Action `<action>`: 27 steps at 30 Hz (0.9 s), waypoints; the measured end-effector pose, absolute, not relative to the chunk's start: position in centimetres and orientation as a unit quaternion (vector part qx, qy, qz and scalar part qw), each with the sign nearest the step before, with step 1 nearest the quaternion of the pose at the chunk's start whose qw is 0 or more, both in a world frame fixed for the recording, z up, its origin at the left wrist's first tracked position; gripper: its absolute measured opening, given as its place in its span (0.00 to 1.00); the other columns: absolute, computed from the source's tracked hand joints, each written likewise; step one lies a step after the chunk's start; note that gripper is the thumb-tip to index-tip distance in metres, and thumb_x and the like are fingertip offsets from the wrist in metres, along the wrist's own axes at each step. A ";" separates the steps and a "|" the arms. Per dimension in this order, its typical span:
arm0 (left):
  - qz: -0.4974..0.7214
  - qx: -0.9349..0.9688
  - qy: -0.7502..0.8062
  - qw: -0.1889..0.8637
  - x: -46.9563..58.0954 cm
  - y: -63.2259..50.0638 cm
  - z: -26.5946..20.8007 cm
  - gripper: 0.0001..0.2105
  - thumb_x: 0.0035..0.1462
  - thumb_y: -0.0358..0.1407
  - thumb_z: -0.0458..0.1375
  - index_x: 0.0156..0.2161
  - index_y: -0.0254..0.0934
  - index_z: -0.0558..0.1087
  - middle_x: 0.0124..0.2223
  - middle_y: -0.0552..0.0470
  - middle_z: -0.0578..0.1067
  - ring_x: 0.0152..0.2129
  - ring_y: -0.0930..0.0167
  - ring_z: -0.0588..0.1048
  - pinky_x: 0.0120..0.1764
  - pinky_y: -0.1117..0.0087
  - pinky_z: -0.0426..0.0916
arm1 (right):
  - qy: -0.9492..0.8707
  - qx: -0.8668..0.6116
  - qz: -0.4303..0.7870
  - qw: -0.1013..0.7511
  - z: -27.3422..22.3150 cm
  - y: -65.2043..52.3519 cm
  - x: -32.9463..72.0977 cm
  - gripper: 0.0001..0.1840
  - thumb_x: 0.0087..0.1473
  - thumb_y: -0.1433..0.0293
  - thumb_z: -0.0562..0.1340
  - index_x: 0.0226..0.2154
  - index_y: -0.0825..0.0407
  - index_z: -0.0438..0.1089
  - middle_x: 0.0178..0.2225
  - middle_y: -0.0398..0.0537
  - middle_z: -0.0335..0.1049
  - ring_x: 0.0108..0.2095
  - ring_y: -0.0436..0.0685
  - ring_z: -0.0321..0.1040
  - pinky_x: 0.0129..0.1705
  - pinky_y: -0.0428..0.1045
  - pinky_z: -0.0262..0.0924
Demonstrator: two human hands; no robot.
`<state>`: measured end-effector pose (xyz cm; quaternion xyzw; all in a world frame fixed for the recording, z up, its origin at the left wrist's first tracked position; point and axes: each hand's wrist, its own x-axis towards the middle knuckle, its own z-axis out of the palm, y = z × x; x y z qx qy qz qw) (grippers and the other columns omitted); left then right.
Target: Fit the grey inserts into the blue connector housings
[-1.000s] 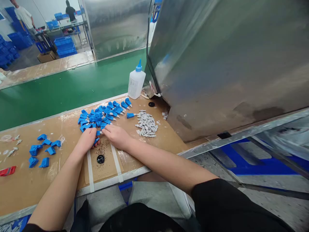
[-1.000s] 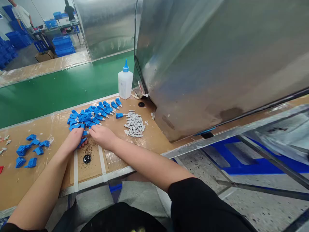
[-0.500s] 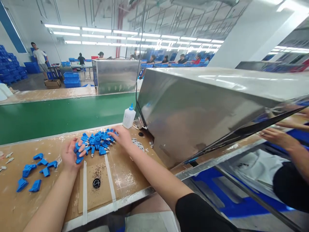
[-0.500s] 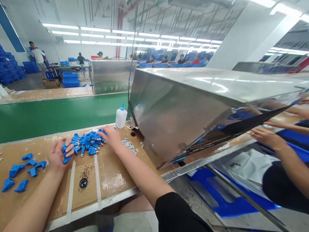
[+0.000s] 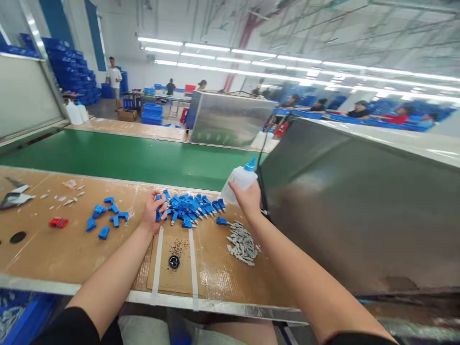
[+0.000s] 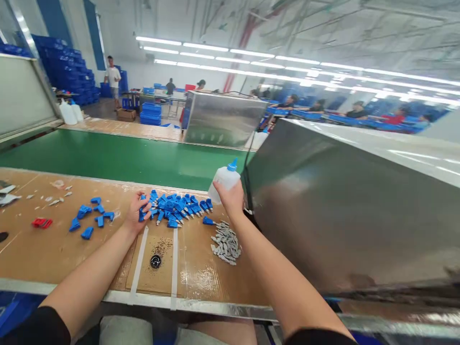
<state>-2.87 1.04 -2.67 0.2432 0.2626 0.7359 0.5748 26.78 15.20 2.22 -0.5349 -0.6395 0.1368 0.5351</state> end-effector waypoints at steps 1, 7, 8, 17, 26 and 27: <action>0.738 0.245 0.268 0.569 -2.8 1.1 -2.8 0.23 0.47 0.30 0.69 0.44 0.43 0.62 0.35 0.60 0.67 0.16 0.82 0.58 0.12 0.82 0.53 | -0.661 -0.528 0.132 0.516 2.6 13.9 27.2 0.40 0.44 0.49 0.70 0.54 0.56 0.66 0.50 0.62 0.75 0.48 0.67 0.74 0.49 0.60 0.68; 0.743 0.230 0.270 0.568 -2.7 1.4 -3.5 0.25 0.44 0.30 0.70 0.43 0.43 0.62 0.35 0.61 0.67 0.16 0.83 0.57 0.13 0.82 0.53 | -0.921 -0.372 0.045 0.109 5.4 2.6 27.7 0.34 0.49 0.61 0.71 0.58 0.47 0.65 0.48 0.52 0.77 0.43 0.63 0.76 0.42 0.52 0.68; 0.741 0.227 0.267 0.572 -2.8 1.4 -3.6 0.25 0.44 0.30 0.70 0.43 0.43 0.62 0.35 0.61 0.68 0.16 0.83 0.57 0.13 0.81 0.52 | -0.941 -0.337 0.016 0.041 5.3 1.1 27.3 0.33 0.50 0.65 0.71 0.58 0.47 0.66 0.48 0.53 0.77 0.44 0.63 0.76 0.42 0.52 0.68; 0.739 0.222 0.253 0.583 -3.2 0.9 -3.5 0.24 0.44 0.30 0.70 0.43 0.42 0.62 0.35 0.61 0.67 0.17 0.82 0.59 0.14 0.81 0.52 | -0.959 -0.214 -0.128 -0.138 3.2 -2.4 24.7 0.21 0.55 0.75 0.66 0.51 0.53 0.68 0.44 0.55 0.75 0.42 0.62 0.74 0.40 0.53 0.62; 0.742 0.203 0.247 0.590 -3.4 1.5 -3.9 0.23 0.44 0.29 0.69 0.43 0.41 0.62 0.34 0.61 0.67 0.16 0.83 0.59 0.14 0.80 0.51 | -0.964 -0.196 -0.141 -0.111 3.4 -2.8 23.8 0.17 0.59 0.77 0.63 0.50 0.52 0.68 0.41 0.54 0.75 0.41 0.62 0.73 0.41 0.54 0.61; 0.742 0.202 0.247 0.590 -3.4 1.5 -4.0 0.23 0.45 0.29 0.69 0.43 0.41 0.62 0.34 0.61 0.67 0.16 0.83 0.59 0.14 0.80 0.51 | -0.963 -0.199 -0.142 -0.112 3.4 -2.8 23.8 0.17 0.59 0.77 0.63 0.50 0.52 0.68 0.40 0.54 0.75 0.41 0.62 0.73 0.41 0.54 0.61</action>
